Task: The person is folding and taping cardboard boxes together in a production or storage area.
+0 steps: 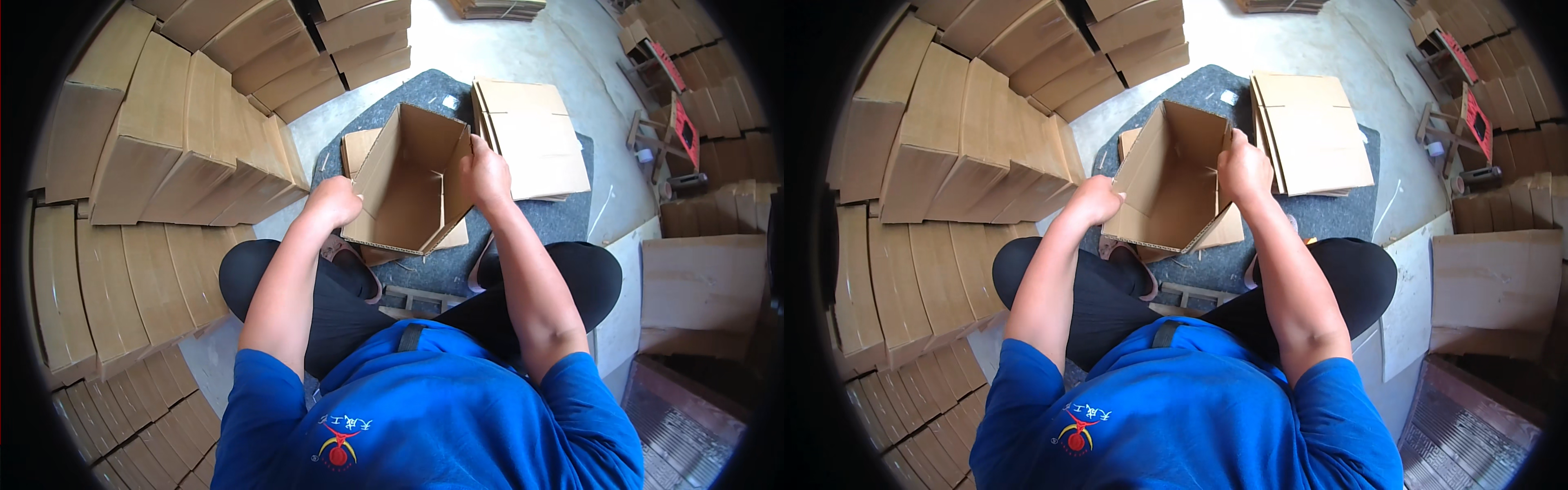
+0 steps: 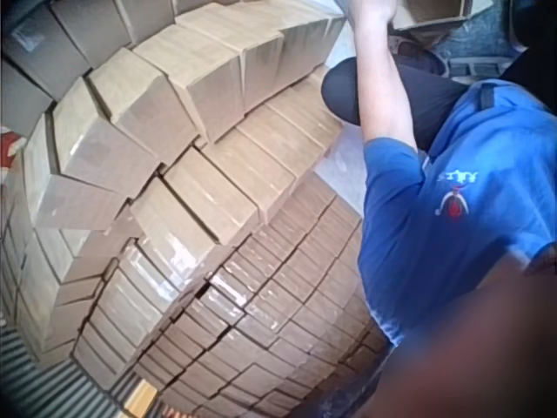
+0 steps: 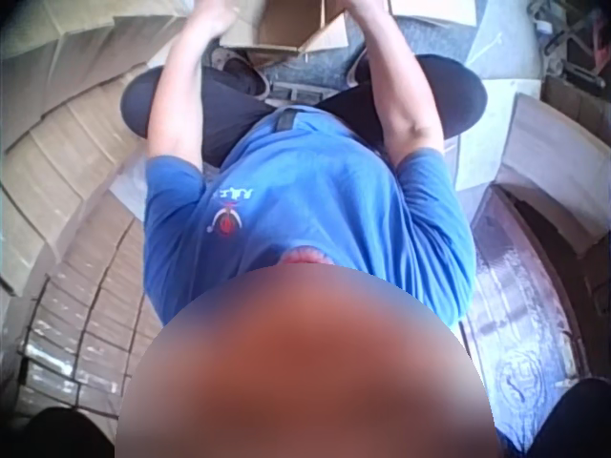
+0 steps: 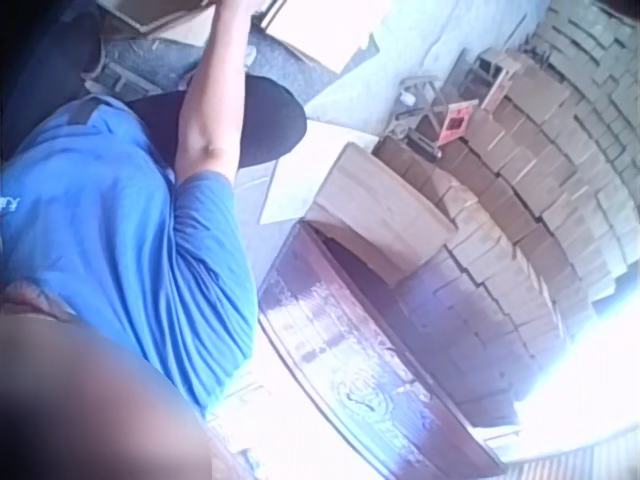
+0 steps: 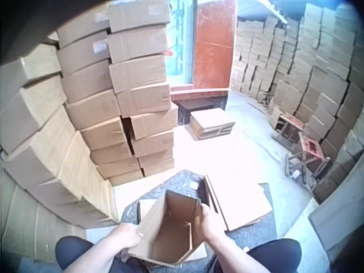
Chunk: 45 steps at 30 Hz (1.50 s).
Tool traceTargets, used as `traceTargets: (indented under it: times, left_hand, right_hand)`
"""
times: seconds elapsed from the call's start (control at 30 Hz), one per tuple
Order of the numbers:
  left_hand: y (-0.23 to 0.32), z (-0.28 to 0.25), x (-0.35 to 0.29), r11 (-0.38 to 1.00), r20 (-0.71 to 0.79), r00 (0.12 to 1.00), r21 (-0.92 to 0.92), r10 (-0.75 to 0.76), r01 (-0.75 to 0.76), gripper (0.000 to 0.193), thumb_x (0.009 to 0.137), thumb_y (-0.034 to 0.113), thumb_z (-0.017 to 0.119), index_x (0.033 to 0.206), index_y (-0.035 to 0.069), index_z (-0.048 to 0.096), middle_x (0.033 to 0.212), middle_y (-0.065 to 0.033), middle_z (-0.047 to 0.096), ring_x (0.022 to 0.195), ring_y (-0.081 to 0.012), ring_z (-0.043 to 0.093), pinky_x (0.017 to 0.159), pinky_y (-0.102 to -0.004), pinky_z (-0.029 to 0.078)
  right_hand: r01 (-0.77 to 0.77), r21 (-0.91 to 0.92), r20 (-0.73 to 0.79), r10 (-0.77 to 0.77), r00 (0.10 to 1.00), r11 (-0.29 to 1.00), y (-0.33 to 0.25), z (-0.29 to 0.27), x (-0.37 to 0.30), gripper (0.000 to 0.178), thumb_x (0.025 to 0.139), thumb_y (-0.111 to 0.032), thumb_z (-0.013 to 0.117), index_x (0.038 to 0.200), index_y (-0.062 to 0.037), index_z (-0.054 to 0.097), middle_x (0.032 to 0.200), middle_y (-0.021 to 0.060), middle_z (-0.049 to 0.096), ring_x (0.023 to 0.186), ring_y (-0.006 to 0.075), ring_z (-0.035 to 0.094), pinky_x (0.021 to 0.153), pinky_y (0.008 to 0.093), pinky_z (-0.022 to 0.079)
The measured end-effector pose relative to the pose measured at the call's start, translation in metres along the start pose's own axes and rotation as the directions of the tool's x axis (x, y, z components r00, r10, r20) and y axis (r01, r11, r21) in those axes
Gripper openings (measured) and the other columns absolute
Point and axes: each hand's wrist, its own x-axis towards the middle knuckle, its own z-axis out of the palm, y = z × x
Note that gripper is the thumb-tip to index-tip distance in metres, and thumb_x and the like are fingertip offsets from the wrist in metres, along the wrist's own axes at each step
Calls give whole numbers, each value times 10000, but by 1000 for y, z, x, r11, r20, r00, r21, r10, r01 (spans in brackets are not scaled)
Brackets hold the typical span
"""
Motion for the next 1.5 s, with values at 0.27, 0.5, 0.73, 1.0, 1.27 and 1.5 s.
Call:
traceTargets:
  times: [0.27,0.5,0.73,1.0,1.27,1.5]
  left_hand:
    - [41,59,-31,877,-281,959,-454,26,-157,581,902,96,514,1436,-44,333,1145,-345,606,1115,-470,576,994,-475,447]
    - [37,49,-29,960,-405,896,-120,184,-252,720,865,9,512,1536,71,258,1614,-177,172,1447,-340,291,1142,-446,320]
    - [27,42,-37,789,-311,747,426,587,-443,926,888,710,451,1474,-4,384,1602,-199,201,1513,-311,92,1225,-454,62]
    - [45,28,-31,697,-97,968,710,233,-97,726,985,602,356,1456,56,444,1522,-272,345,1485,-349,211,1219,-447,66]
    - [56,128,22,929,-124,990,368,71,-20,422,1010,245,352,1356,105,549,1484,-143,439,1378,-306,383,1208,-467,121]
    - [88,37,53,922,-646,659,251,385,-294,488,871,121,577,1353,111,509,1397,-146,467,1327,-320,414,1130,-474,277]
  right_hand:
    - [65,295,-237,7,971,953,-14,51,32,301,935,-306,531,1120,-137,697,865,198,705,853,389,683,820,474,535]
    - [-78,267,-157,123,980,961,-17,57,52,326,938,-335,511,1149,-160,687,1029,153,713,974,363,673,862,454,527]
    - [-135,237,-135,170,976,962,-40,53,43,368,961,-351,455,1182,-150,669,1094,155,697,1044,357,651,905,456,505]
    - [-136,258,-91,164,982,956,-51,56,41,404,964,-381,438,1198,-139,662,1110,176,689,1064,370,642,925,459,495]
    - [-108,338,-114,154,981,935,-47,67,34,396,975,-373,453,1195,-107,648,1100,199,685,1050,392,642,906,455,503]
    - [-103,375,-105,153,983,921,-46,68,41,378,965,-353,475,1207,-123,653,1116,185,672,1038,387,631,912,478,488]
